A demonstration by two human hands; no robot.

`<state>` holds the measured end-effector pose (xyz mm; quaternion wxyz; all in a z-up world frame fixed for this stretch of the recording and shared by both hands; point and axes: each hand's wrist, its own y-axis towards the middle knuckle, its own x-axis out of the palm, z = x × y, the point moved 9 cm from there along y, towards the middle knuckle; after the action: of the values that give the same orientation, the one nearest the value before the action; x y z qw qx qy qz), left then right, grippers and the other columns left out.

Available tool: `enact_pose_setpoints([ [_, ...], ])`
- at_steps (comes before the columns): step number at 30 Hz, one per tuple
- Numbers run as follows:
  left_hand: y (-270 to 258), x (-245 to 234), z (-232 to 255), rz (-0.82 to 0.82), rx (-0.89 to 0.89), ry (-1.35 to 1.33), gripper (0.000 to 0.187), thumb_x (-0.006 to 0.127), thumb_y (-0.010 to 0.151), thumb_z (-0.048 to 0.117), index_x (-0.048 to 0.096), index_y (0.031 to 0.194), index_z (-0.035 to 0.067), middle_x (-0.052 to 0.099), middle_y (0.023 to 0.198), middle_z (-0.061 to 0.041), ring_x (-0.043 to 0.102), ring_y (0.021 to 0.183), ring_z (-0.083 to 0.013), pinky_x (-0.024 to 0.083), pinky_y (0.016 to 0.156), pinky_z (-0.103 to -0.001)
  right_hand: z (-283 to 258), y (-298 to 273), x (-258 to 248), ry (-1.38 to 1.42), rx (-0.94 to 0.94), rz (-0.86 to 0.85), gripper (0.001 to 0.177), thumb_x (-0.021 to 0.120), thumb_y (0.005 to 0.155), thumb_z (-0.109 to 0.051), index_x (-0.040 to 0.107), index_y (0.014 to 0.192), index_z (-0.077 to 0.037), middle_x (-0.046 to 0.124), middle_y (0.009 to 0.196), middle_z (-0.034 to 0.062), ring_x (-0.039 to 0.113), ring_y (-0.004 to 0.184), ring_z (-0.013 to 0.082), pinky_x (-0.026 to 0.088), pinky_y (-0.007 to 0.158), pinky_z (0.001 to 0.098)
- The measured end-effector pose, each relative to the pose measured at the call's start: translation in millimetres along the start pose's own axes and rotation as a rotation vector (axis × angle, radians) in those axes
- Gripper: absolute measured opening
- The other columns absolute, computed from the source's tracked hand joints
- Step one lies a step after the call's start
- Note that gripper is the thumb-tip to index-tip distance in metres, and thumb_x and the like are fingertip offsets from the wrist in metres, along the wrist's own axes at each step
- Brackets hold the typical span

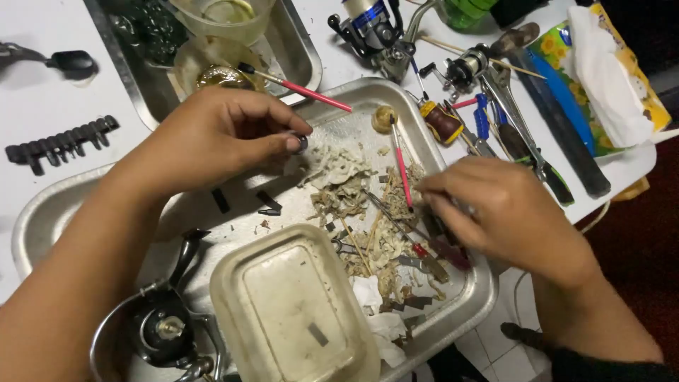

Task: Disassembling and cleaning small components of a fishing reel using tools like a screwdriver and brush on a tray.

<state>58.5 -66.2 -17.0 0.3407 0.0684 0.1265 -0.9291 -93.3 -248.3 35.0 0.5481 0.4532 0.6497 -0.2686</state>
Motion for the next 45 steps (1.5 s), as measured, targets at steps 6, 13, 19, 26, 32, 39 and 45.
enact_pose_setpoints([
  [6,3.3,11.1,-11.5,-0.141,-0.003,0.159,0.031,0.074,0.088,0.013,0.075,0.118,0.011,0.083,0.100,0.001,0.076,0.090,-0.0061,0.060,0.083,-0.023,1.2,-55.3,39.1,-0.097,0.170,-0.026,0.015,0.073,0.090,-0.016,0.077,0.102,-0.008,0.079,0.090,0.0105,0.076,0.077,0.0214,0.065,0.078,0.0381],
  [13,1.4,6.7,-1.6,-0.133,0.030,0.183,0.018,0.076,0.091,0.011,0.075,0.109,0.011,0.074,0.083,0.003,0.070,0.078,-0.0051,0.056,0.075,-0.022,-1.1,-51.6,47.5,-0.134,0.174,-0.031,0.026,0.072,0.089,-0.022,0.073,0.112,-0.013,0.079,0.094,0.0039,0.072,0.081,0.0206,0.046,0.075,0.0397],
  [19,-16.1,-32.3,31.4,0.053,0.063,0.207,0.010,0.073,0.095,0.013,0.074,0.105,0.012,0.074,0.081,0.002,0.067,0.074,-0.0054,0.054,0.070,-0.022,-1.7,-50.5,42.4,-0.245,0.099,0.024,0.012,0.072,0.084,-0.017,0.075,0.095,-0.014,0.076,0.082,0.0039,0.069,0.071,0.0206,0.045,0.074,0.0391],
  [26,-25.5,-27.5,37.3,0.014,0.020,0.596,0.020,0.073,0.090,0.020,0.079,0.108,0.021,0.080,0.105,0.006,0.073,0.092,-0.0100,0.052,0.081,-0.031,37.2,-58.6,7.2,-0.117,0.250,-0.082,0.028,0.062,0.089,-0.014,0.075,0.114,-0.011,0.081,0.095,0.0057,0.077,0.078,0.0174,0.065,0.078,0.0340],
  [32,-33.5,-19.6,-2.0,-0.021,0.010,0.662,0.030,0.067,0.089,0.015,0.078,0.116,0.017,0.077,0.120,-0.001,0.072,0.109,-0.0212,0.051,0.096,-0.040,16.7,-9.5,-24.7,-0.067,0.289,-0.031,0.037,0.060,0.093,-0.007,0.072,0.127,-0.003,0.078,0.101,0.0140,0.076,0.082,0.0249,0.059,0.077,0.0386],
  [39,-35.4,-16.2,-28.1,-0.011,-0.139,0.537,0.021,0.069,0.092,0.020,0.078,0.111,0.017,0.080,0.112,0.002,0.073,0.100,-0.0157,0.054,0.083,-0.034,-21.8,52.8,-13.3,-0.150,-0.140,0.026,0.020,0.071,0.091,-0.012,0.075,0.110,-0.010,0.078,0.098,0.0060,0.074,0.083,0.0219,0.057,0.073,0.0392],
  [45,-29.6,-10.3,-43.5,0.007,0.042,0.601,0.023,0.066,0.091,0.015,0.078,0.110,0.013,0.077,0.111,-0.004,0.071,0.100,-0.0242,0.054,0.085,-0.038,-24.5,85.9,17.8,-0.223,-0.216,-0.024,0.016,0.075,0.093,-0.019,0.078,0.107,-0.011,0.070,0.080,0.0028,0.065,0.063,0.0233,0.052,0.052,0.0384],
])
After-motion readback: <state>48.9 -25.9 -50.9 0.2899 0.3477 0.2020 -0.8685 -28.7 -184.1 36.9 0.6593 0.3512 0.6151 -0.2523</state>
